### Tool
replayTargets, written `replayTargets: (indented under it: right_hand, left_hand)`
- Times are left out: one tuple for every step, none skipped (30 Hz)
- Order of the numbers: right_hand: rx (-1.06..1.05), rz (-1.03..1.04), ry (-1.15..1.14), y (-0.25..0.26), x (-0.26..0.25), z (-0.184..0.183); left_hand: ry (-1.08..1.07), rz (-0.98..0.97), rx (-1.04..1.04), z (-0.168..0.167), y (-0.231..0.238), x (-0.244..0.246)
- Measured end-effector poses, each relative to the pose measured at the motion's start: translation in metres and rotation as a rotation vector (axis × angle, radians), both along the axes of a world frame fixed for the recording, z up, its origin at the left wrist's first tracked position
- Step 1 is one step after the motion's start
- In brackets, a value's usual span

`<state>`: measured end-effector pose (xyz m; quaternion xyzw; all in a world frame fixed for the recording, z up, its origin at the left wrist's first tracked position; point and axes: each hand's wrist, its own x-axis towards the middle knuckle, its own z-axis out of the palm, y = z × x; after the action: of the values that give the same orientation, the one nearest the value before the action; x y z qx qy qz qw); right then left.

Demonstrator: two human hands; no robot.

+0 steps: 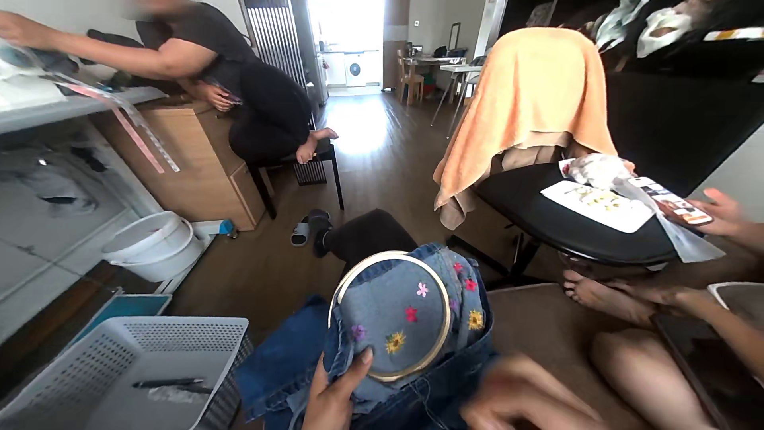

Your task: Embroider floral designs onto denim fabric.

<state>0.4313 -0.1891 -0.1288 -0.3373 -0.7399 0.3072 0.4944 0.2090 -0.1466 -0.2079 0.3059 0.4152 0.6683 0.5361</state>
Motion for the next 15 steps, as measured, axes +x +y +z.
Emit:
replayTargets:
  right_hand:
    - [0.014, -0.086, -0.046, 0.015, -0.016, -0.014]
    - [0.038, -0.168, -0.091, 0.027, -0.030, -0.026]
    - [0.068, -0.234, -0.132, 0.036, -0.041, -0.037]
    - [0.103, -0.281, -0.170, 0.044, -0.049, -0.047]
    - [0.141, -0.308, -0.200, 0.050, -0.054, -0.055]
    - [0.172, -0.320, -0.222, 0.055, -0.058, -0.062]
    - [0.192, -0.323, -0.234, 0.057, -0.059, -0.066]
    - [0.204, -0.324, -0.239, 0.058, -0.060, -0.068]
    - [0.210, -0.322, -0.238, 0.058, -0.060, -0.069]
    - [0.212, -0.322, -0.236, 0.058, -0.059, -0.069]
    - [0.212, -0.324, -0.236, 0.058, -0.059, -0.069]
    - [0.212, -0.326, -0.237, 0.058, -0.058, -0.069]
    - [0.210, -0.327, -0.238, 0.058, -0.058, -0.068]
    - [0.207, -0.325, -0.242, 0.058, -0.058, -0.068]
    - [0.202, -0.322, -0.247, 0.057, -0.058, -0.067]
  left_hand:
    - [-0.003, 0.000, 0.001, 0.000, 0.000, -0.001]
    - [-0.005, -0.001, -0.002, 0.000, -0.001, -0.001]
    - [-0.007, -0.003, -0.005, -0.001, -0.001, -0.002]
    - [-0.013, -0.003, -0.003, -0.001, -0.001, -0.002]
    - [-0.017, -0.003, 0.003, -0.002, -0.001, -0.002]
    - [-0.013, -0.002, 0.010, -0.003, -0.001, -0.002]
    - [-0.009, -0.001, 0.016, -0.003, -0.001, -0.003]
    - [-0.008, -0.002, 0.019, -0.004, -0.001, -0.002]
    - [-0.010, -0.002, 0.016, -0.004, 0.000, -0.002]
    - [-0.012, -0.003, 0.013, -0.003, 0.000, -0.001]
    - [-0.010, -0.002, 0.009, -0.003, 0.000, -0.001]
    - [-0.010, -0.004, 0.007, -0.002, 0.000, 0.000]
    - [-0.010, -0.007, 0.007, -0.002, 0.000, 0.000]
    - [-0.014, -0.010, 0.007, -0.002, 0.000, -0.001]
    - [-0.015, -0.011, 0.006, -0.002, 0.000, -0.001]
